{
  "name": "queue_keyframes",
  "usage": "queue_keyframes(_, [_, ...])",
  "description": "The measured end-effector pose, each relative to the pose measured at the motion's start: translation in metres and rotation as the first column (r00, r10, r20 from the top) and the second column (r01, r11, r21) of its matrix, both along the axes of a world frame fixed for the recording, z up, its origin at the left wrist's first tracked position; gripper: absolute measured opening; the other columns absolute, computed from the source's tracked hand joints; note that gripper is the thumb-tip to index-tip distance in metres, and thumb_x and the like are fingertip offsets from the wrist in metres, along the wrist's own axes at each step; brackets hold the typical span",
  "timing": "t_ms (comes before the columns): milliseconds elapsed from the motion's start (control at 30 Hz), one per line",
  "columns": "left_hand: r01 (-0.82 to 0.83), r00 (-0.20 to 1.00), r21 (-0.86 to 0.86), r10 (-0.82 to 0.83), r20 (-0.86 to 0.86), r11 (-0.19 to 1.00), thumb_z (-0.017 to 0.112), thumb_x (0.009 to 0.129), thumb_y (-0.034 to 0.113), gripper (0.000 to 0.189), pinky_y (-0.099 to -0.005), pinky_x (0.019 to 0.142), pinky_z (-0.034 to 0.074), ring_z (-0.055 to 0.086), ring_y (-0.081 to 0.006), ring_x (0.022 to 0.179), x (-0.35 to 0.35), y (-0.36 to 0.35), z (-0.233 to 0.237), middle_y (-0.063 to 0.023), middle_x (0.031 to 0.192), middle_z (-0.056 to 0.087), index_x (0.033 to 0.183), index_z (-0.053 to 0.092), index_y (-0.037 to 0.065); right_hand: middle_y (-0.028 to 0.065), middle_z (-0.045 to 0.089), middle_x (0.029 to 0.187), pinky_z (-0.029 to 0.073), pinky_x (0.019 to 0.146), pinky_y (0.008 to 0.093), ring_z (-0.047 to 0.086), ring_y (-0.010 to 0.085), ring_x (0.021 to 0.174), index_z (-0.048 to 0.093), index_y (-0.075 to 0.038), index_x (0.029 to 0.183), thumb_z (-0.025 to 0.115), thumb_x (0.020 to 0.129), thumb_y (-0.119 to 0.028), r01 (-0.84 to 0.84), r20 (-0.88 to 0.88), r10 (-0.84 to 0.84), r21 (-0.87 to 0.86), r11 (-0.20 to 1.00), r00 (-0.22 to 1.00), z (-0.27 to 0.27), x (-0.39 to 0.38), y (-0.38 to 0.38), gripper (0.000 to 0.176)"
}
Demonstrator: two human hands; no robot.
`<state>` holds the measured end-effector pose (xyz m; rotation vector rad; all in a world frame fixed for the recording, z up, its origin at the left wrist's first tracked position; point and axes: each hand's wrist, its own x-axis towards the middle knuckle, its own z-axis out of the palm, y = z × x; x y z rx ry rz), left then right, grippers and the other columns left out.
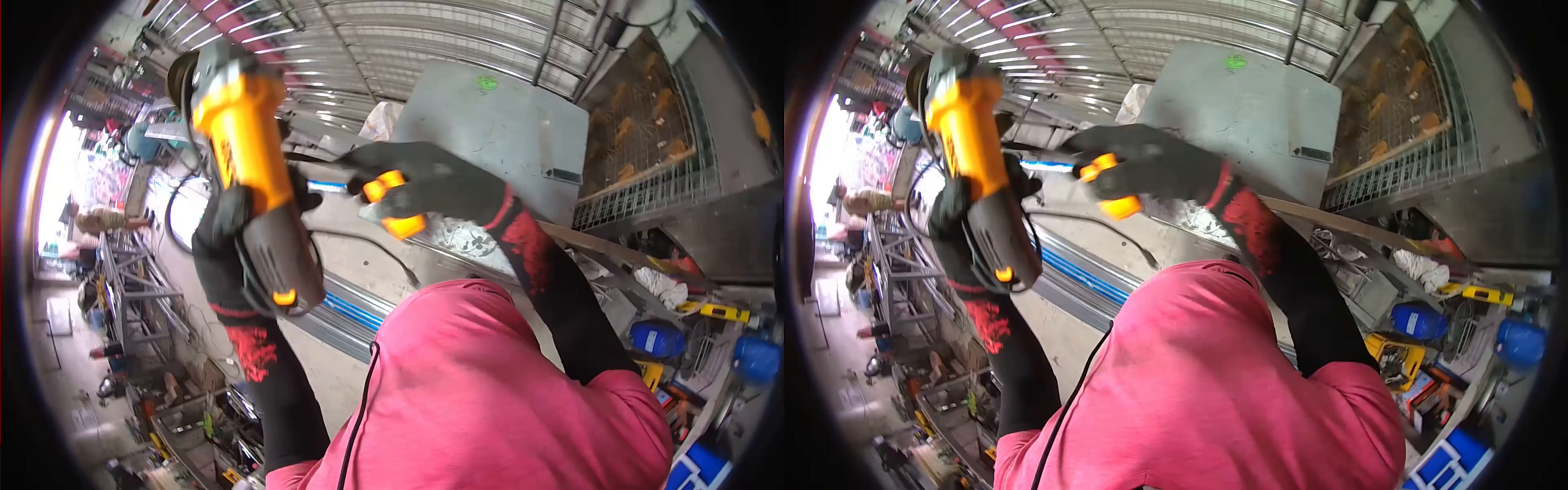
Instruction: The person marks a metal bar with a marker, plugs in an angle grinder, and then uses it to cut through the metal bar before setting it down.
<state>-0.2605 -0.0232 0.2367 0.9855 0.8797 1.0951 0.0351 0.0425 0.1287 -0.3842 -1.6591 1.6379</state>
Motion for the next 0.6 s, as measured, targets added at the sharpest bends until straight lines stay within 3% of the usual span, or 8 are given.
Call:
queue_keyframes(67, [-0.152, 0.987, 0.010, 0.152, -0.056, 0.988, 0.078, 0.093, 0.036, 0.077, -0.0492, 0.093, 0.064, 0.075, -0.0387, 0.108, -0.030, -0.040, -0.016, -0.0236, 0.123, 0.073, 0.151, 0.051, -0.008, 0.0092, 0.071, 0.135, 0.054, 0.106, 0.0341, 0.067, 0.0171, 0.121, 0.062, 0.003, 0.149, 0.080, 0.092, -0.021, 0.063, 0.001, -0.064, -0.177, 0.982, 0.998, -0.037, 0.038, 0.010, 0.065])
queue_keyframes(133, [-0.212, 0.977, 0.094, 0.212, 0.006, 0.973, 0.072, 0.099, 0.039, 0.061, -0.0428, 0.099, 0.059, 0.073, -0.0338, 0.109, -0.064, -0.074, -0.047, -0.0231, 0.121, 0.074, 0.135, 0.061, -0.009, 0.0105, 0.071, 0.132, 0.054, 0.106, 0.0352, 0.068, 0.0186, 0.118, 0.068, -0.001, 0.141, 0.081, 0.090, -0.022, 0.361, 0.360, -0.409, 0.194, 0.912, 0.839, -0.075, 0.086, 0.033, 0.057])
queue_keyframes(200, [-0.333, 0.941, 0.079, 0.336, -0.028, 0.940, 0.074, 0.097, 0.040, 0.064, -0.0431, 0.099, 0.059, 0.073, -0.0334, 0.109, -0.082, -0.107, -0.062, -0.0221, 0.119, 0.075, 0.137, 0.060, -0.008, 0.0167, 0.073, 0.127, 0.055, 0.104, 0.0413, 0.070, 0.0303, 0.117, 0.069, 0.000, 0.136, 0.081, 0.087, -0.025, 0.511, 0.381, -0.744, 0.551, 0.660, 0.549, -0.156, 0.137, 0.059, 0.057])
queue_keyframes(267, [-0.445, 0.868, 0.050, 0.444, -0.223, 0.894, 0.078, 0.094, 0.039, 0.065, -0.0438, 0.100, 0.060, 0.074, -0.0324, 0.108, -0.101, -0.142, -0.083, -0.0209, 0.119, 0.075, 0.139, 0.061, -0.006, 0.0260, 0.071, 0.129, 0.054, 0.103, 0.0528, 0.067, 0.0459, 0.117, 0.068, 0.000, 0.138, 0.081, 0.080, -0.030, 0.227, 0.382, -0.869, 0.859, 0.459, 0.315, -0.222, 0.180, 0.080, 0.067])
queue_keyframes(433, [-0.623, 0.780, -0.079, 0.610, -0.138, 0.778, 0.090, 0.085, 0.028, 0.057, -0.0364, 0.088, 0.063, 0.075, -0.0199, 0.097, -0.089, -0.187, -0.149, -0.0095, 0.112, 0.077, 0.130, 0.068, 0.001, 0.0218, 0.068, 0.128, 0.055, 0.100, 0.0530, 0.067, 0.0432, 0.117, 0.063, -0.004, 0.147, 0.087, 0.075, -0.032, 0.170, 0.519, -0.837, 0.822, 0.544, 0.172, -0.267, 0.210, 0.095, 0.081])
queue_keyframes(500, [-0.694, 0.716, -0.096, 0.669, -0.199, 0.714, 0.090, 0.082, 0.026, 0.057, -0.0349, 0.084, 0.063, 0.075, -0.0192, 0.093, -0.063, -0.191, -0.143, -0.0087, 0.106, 0.077, 0.127, 0.068, 0.000, 0.0209, 0.066, 0.140, 0.052, 0.110, 0.0495, 0.061, 0.0387, 0.135, 0.061, -0.002, 0.149, 0.083, 0.086, -0.035, 0.178, 0.697, -0.710, 0.715, 0.676, -0.105, -0.168, 0.146, 0.072, 0.075])
queue_keyframes(533, [-0.728, 0.677, -0.083, 0.693, -0.247, 0.681, 0.089, 0.080, 0.026, 0.055, -0.0348, 0.082, 0.063, 0.075, -0.0192, 0.090, -0.055, -0.191, -0.140, -0.0084, 0.102, 0.077, 0.124, 0.069, -0.001, 0.0209, 0.066, 0.140, 0.052, 0.110, 0.0495, 0.061, 0.0387, 0.135, 0.061, -0.002, 0.149, 0.083, 0.086, -0.035, 0.156, 0.681, -0.728, 0.729, 0.666, -0.077, -0.154, 0.108, 0.060, 0.075])
queue_keyframes(600, [-0.706, 0.656, -0.017, 0.645, -0.393, 0.708, 0.089, 0.080, 0.025, 0.056, -0.0315, 0.078, 0.060, 0.070, -0.0141, 0.087, -0.048, -0.190, -0.148, -0.0036, 0.099, 0.072, 0.125, 0.067, -0.001, 0.0185, 0.064, 0.148, 0.048, 0.116, 0.0456, 0.057, 0.0311, 0.142, 0.060, 0.002, 0.149, 0.068, 0.104, -0.031, 0.549, 0.198, -0.918, 0.751, 0.367, 0.342, -0.134, 0.056, 0.048, 0.056])
